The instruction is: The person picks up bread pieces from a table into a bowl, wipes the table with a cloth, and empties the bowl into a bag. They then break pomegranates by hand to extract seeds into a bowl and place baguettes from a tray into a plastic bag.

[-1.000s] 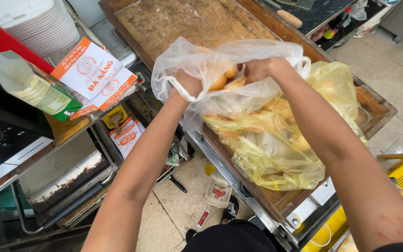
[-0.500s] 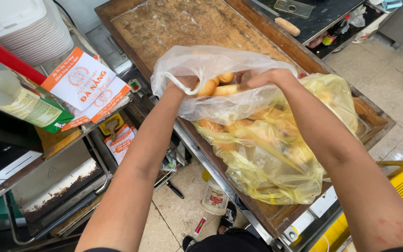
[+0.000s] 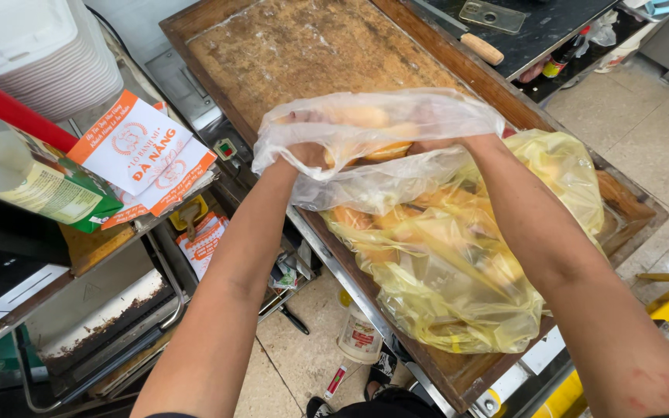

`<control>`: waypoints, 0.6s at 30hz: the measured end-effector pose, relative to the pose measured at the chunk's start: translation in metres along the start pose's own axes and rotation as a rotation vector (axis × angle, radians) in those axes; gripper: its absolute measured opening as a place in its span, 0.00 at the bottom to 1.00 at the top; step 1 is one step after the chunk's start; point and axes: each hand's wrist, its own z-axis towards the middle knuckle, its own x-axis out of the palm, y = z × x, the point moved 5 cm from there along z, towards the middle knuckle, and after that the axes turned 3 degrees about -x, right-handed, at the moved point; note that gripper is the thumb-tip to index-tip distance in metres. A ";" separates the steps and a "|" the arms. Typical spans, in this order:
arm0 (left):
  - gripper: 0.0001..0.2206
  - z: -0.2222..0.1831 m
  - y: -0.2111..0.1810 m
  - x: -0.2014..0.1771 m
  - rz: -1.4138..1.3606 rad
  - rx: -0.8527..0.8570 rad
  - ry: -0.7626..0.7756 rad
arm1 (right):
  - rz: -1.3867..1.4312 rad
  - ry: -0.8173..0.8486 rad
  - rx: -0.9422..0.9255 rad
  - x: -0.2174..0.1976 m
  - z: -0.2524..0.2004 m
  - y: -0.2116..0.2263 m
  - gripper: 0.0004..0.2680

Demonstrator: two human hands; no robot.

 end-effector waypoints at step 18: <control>0.26 -0.011 0.003 0.005 -1.487 -0.517 -0.347 | 0.819 -0.086 -0.096 0.157 0.187 -0.049 0.34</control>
